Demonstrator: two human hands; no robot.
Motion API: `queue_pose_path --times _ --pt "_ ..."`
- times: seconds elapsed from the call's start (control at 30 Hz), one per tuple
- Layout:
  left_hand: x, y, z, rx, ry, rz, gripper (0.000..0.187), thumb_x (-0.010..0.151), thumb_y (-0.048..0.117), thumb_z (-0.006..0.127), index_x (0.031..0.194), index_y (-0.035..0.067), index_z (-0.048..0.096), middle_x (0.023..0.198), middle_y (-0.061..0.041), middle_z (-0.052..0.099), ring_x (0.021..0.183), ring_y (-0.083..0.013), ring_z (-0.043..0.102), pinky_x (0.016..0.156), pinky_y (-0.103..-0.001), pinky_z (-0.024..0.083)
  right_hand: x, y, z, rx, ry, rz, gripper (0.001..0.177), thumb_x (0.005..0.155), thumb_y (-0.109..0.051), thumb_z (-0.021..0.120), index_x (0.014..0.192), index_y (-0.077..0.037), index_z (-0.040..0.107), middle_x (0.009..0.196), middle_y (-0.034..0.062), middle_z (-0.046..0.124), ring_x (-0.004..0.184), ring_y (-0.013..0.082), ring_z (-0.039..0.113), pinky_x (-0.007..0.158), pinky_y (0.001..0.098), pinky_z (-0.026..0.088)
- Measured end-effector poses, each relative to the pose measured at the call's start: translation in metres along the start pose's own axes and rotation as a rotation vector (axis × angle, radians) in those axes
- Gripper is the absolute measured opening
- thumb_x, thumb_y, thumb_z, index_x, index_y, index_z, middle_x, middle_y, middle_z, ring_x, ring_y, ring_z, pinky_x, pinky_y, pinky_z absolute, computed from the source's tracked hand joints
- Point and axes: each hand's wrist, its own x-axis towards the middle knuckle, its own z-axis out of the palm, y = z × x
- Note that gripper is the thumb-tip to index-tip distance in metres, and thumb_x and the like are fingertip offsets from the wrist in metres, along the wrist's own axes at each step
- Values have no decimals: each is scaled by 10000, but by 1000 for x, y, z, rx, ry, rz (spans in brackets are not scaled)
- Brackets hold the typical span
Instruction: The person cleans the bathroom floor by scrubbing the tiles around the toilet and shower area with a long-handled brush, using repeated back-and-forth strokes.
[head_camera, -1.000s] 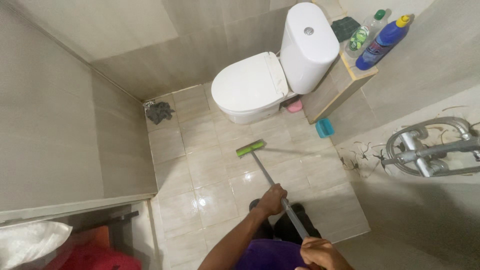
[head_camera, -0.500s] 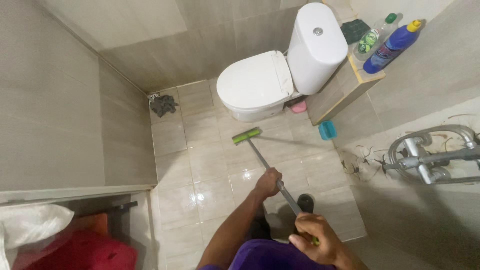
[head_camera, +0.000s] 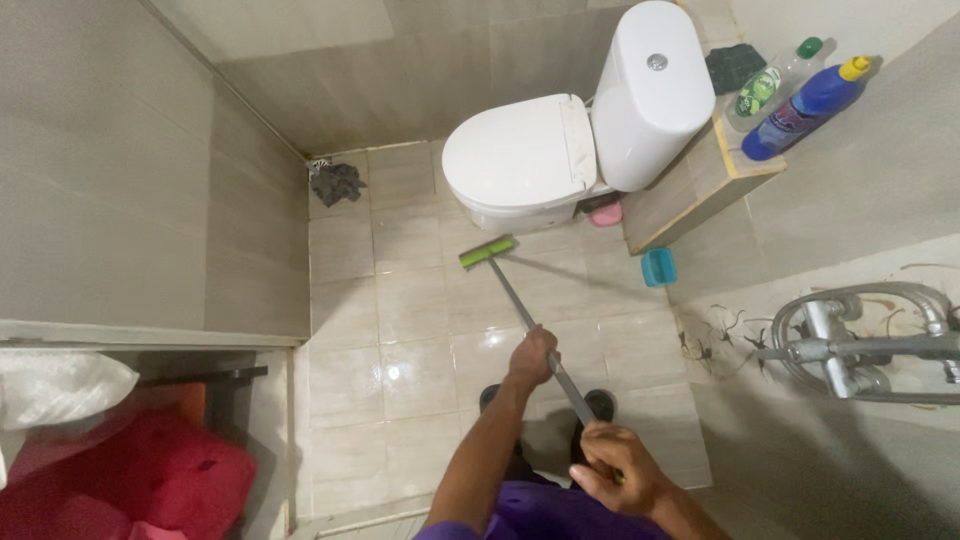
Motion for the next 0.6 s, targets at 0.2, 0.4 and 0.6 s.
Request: queue_pose_path --times 0.2,0.4,0.6 --pt "8 11 9 -45 32 -48 150 802 159 723 755 33 655 949 -194 681 1055 -412 611 921 -484 523 6 -13 -29 7 1 139 420 811 -189 719 580 -90 383 568 42 401 530 186 421 509 361 350" --pt "-34 93 22 -115 30 54 172 839 161 688 728 45 626 838 -168 668 935 -375 633 895 -479 547 -65 -20 -62 39 -39 -71 512 842 -208 778 609 -102 335 592 23 363 561 164 432 582 366 364" --pt "-22 97 48 -182 70 -122 157 808 156 701 725 33 651 872 -200 650 949 -397 633 858 -488 547 -83 33 -67 338 108 -209 501 743 -178 782 549 -120 324 517 0 354 466 160 401 472 361 336"
